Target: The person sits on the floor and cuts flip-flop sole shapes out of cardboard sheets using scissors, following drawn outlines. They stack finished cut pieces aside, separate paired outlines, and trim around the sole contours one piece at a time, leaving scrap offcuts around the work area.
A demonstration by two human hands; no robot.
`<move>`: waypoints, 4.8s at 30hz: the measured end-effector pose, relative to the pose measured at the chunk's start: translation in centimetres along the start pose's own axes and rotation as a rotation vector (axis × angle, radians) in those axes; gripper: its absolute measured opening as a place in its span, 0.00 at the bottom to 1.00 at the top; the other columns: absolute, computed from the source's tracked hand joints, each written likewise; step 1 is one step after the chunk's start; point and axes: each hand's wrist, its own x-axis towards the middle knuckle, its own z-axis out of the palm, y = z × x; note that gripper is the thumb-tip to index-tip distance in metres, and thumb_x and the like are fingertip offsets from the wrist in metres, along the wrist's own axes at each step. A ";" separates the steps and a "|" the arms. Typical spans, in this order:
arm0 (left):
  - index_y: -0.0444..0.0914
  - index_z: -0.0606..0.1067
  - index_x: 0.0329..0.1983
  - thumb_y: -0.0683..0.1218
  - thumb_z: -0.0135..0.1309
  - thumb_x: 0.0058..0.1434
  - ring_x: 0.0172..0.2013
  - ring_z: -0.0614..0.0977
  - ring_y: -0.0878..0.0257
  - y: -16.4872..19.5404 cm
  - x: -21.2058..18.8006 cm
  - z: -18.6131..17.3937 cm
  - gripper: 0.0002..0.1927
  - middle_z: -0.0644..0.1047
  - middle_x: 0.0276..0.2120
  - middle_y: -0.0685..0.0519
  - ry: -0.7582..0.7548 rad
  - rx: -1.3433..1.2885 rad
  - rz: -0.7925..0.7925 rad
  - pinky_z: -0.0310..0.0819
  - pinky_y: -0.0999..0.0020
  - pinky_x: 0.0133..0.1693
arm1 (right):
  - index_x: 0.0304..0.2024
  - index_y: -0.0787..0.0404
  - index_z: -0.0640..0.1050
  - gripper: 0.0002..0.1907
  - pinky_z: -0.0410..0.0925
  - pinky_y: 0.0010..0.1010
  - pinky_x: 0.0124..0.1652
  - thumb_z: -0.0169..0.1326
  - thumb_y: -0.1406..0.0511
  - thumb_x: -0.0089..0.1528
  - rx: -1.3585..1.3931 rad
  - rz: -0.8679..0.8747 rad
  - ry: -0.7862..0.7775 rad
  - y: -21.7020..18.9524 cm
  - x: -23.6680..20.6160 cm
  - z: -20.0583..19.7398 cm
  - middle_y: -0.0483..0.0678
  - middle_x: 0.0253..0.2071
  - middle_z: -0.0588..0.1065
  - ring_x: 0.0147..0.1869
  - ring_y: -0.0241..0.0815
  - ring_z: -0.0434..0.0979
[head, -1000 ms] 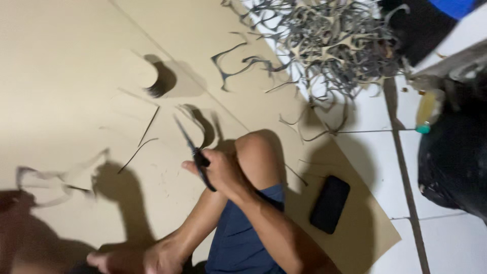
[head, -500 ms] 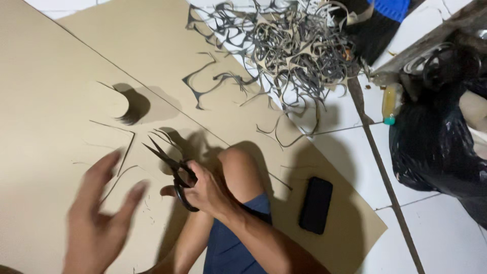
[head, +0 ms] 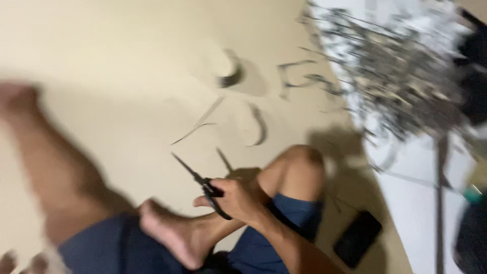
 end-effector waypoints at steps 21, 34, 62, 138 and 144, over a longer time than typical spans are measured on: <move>0.28 0.73 0.50 0.55 0.66 0.54 0.51 0.73 0.38 -4.8 -8.0 -7.3 0.30 0.74 0.51 0.33 0.403 0.097 -0.561 0.66 0.45 0.50 | 0.39 0.68 0.83 0.10 0.67 0.26 0.24 0.61 0.66 0.61 0.125 0.231 -0.356 2.8 0.7 14.0 0.47 0.22 0.76 0.23 0.34 0.73; 0.31 0.73 0.45 0.35 0.59 0.61 0.31 0.82 0.58 -0.6 -2.4 -6.0 0.11 0.79 0.33 0.44 0.411 -1.694 -0.568 0.81 0.63 0.40 | 0.34 0.68 0.81 0.19 0.63 0.30 0.19 0.54 0.57 0.64 0.122 0.409 -0.466 2.5 -1.9 12.5 0.48 0.18 0.73 0.18 0.37 0.70; 0.33 0.81 0.40 0.52 0.52 0.69 0.20 0.77 0.72 18.0 -2.0 -7.7 0.17 0.80 0.22 0.55 -0.724 -1.249 -0.123 0.69 0.76 0.20 | 0.47 0.72 0.77 0.41 0.69 0.25 0.40 0.59 0.39 0.59 0.420 -0.057 -0.360 -4.3 -6.1 5.9 0.49 0.41 0.80 0.43 0.35 0.79; 0.32 0.84 0.41 0.46 0.55 0.69 0.16 0.73 0.74 18.0 -4.3 -8.2 0.13 0.73 0.13 0.57 -0.507 -1.092 0.055 0.62 0.74 0.18 | 0.40 0.71 0.79 0.17 0.70 0.25 0.29 0.56 0.60 0.63 0.289 -0.140 -0.173 -1.8 -9.7 5.7 0.47 0.28 0.79 0.29 0.32 0.79; 0.31 0.83 0.44 0.45 0.55 0.69 0.23 0.75 0.74 17.7 -4.4 -8.2 0.12 0.76 0.18 0.56 -0.545 -1.108 0.111 0.66 0.74 0.24 | 0.40 0.72 0.79 0.17 0.69 0.23 0.30 0.56 0.60 0.64 0.191 -0.067 -0.151 -1.4 -10.1 5.6 0.43 0.28 0.77 0.30 0.30 0.75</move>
